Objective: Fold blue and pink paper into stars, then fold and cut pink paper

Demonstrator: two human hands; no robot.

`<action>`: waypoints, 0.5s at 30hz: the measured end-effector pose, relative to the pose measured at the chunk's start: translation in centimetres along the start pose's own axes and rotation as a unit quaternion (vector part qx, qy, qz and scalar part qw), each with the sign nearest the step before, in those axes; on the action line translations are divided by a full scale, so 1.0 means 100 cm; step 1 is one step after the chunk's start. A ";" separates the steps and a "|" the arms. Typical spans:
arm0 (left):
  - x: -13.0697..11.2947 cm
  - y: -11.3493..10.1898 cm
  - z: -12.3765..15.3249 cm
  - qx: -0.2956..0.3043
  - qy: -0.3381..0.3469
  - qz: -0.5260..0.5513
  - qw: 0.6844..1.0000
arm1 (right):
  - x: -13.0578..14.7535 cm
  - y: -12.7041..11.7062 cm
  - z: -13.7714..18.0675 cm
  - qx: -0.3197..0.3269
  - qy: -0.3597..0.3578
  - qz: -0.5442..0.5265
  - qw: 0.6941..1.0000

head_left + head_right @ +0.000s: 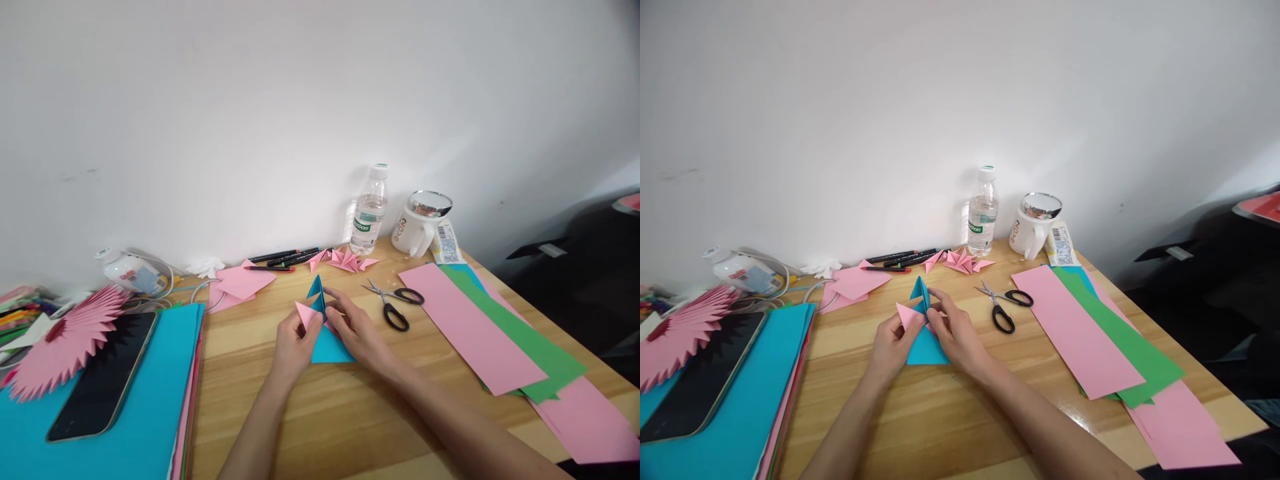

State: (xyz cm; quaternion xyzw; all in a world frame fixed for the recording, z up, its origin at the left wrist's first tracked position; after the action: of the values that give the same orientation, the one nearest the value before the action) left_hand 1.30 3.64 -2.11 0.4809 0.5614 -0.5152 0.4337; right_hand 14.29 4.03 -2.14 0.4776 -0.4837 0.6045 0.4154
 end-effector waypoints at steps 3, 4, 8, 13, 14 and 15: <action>0.003 -0.001 -0.001 -0.005 -0.004 -0.012 1.000 | 0.000 0.001 0.000 -0.013 -0.015 0.036 0.999; 0.004 -0.001 -0.001 -0.005 -0.003 -0.015 1.000 | 0.000 0.001 0.000 -0.017 -0.020 0.046 0.999; 0.005 0.000 -0.002 0.001 0.000 -0.023 1.000 | 0.001 0.002 0.000 -0.020 -0.037 0.069 0.997; 0.000 -0.003 -0.003 -0.016 0.013 -0.038 0.999 | -0.001 0.002 0.001 -0.013 -0.046 0.063 0.997; -0.001 -0.003 -0.003 -0.017 0.020 -0.040 0.999 | -0.001 0.002 0.001 -0.010 -0.046 0.061 0.997; -0.002 -0.003 -0.003 -0.018 0.026 -0.042 0.999 | -0.001 0.002 0.001 -0.006 -0.043 0.057 0.997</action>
State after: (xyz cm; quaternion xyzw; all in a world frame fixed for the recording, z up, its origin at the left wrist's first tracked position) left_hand 0.99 3.95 -1.87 0.4621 0.6014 -0.5102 0.4057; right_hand 14.11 3.86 -2.31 0.4721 -0.5316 0.6031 0.3616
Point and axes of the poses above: each hand's wrist, its own z-axis away from the middle knuckle, its own y-axis out of the palm, x = y × z, the point moved 4 cm from there along -z, towards the middle knuckle, and after that the axes turned 9 degrees about y, right-handed, at the moved point
